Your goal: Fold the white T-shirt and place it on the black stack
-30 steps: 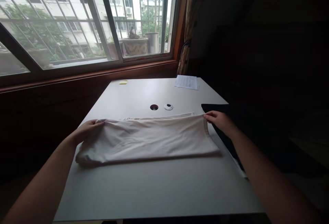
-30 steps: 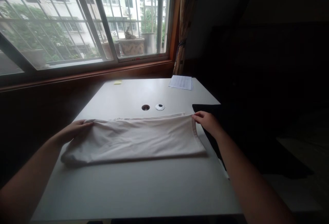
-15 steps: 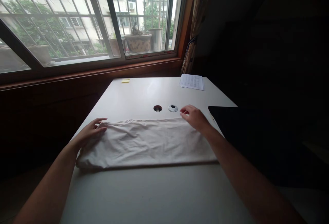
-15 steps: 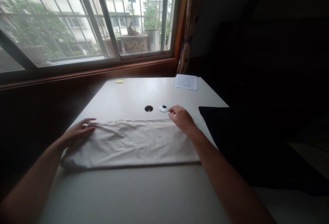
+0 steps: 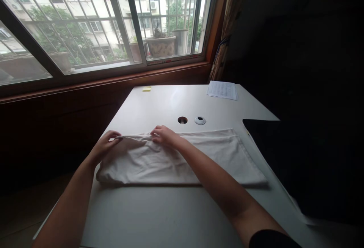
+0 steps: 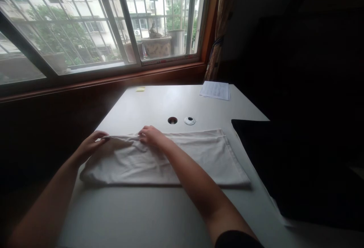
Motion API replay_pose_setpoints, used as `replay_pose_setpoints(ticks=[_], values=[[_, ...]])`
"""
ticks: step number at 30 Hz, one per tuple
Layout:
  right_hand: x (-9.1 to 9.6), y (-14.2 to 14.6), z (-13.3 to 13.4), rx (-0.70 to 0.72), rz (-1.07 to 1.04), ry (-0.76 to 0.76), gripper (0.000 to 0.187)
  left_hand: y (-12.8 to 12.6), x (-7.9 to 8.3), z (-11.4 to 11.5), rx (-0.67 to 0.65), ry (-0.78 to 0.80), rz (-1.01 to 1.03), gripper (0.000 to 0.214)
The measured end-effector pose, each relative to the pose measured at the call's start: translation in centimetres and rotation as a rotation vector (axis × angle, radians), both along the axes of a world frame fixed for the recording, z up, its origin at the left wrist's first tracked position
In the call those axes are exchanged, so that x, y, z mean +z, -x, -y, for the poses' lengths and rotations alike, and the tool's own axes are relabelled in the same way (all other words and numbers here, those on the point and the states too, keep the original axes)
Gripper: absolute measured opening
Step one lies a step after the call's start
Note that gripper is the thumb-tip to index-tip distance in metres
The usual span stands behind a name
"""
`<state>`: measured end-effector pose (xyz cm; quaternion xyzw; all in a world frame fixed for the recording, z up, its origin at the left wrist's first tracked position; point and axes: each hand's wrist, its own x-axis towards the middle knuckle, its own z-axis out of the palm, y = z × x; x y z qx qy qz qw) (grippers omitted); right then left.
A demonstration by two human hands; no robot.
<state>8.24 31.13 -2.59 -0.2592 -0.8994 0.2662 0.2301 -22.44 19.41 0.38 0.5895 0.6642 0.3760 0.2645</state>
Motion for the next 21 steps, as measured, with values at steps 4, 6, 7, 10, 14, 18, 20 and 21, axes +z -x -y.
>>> replay_pose_setpoints(ticks=[4, 6, 7, 10, 14, 18, 20, 21], values=[[-0.3, 0.4, -0.7, -0.003, -0.022, 0.030, 0.006, -0.2, 0.8, 1.2, -0.103, 0.072, 0.272, 0.039], [-0.2, 0.3, -0.9, 0.007, -0.034, 0.055, 0.004, -0.1, 0.8, 1.4, -0.109, 0.123, 0.381, 0.038], [-0.1, 0.3, -1.0, 0.009, -0.040, 0.075, 0.004, -0.1, 0.8, 1.4, -0.100, 0.135, 0.415, 0.038], [0.2, 0.3, -1.1, -0.017, -0.056, 0.162, 0.008, 0.0, 0.5, 1.0, -0.067, 0.141, 0.466, 0.041], [0.6, 0.5, -1.1, -0.078, -0.073, 0.283, 0.019, -0.2, -0.2, 0.2, 0.006, 0.175, 0.442, 0.050], [0.7, 0.7, -1.3, -0.105, -0.061, 0.373, 0.033, 0.1, -1.1, -0.5, 0.070, 0.227, 0.284, 0.060], [0.6, 0.8, -1.4, -0.113, -0.045, 0.407, 0.036, 0.5, -1.4, -0.9, 0.083, 0.228, 0.205, 0.062], [0.6, 0.9, -1.5, -0.115, -0.038, 0.419, 0.037, 0.6, -1.6, -1.1, 0.088, 0.227, 0.175, 0.063]])
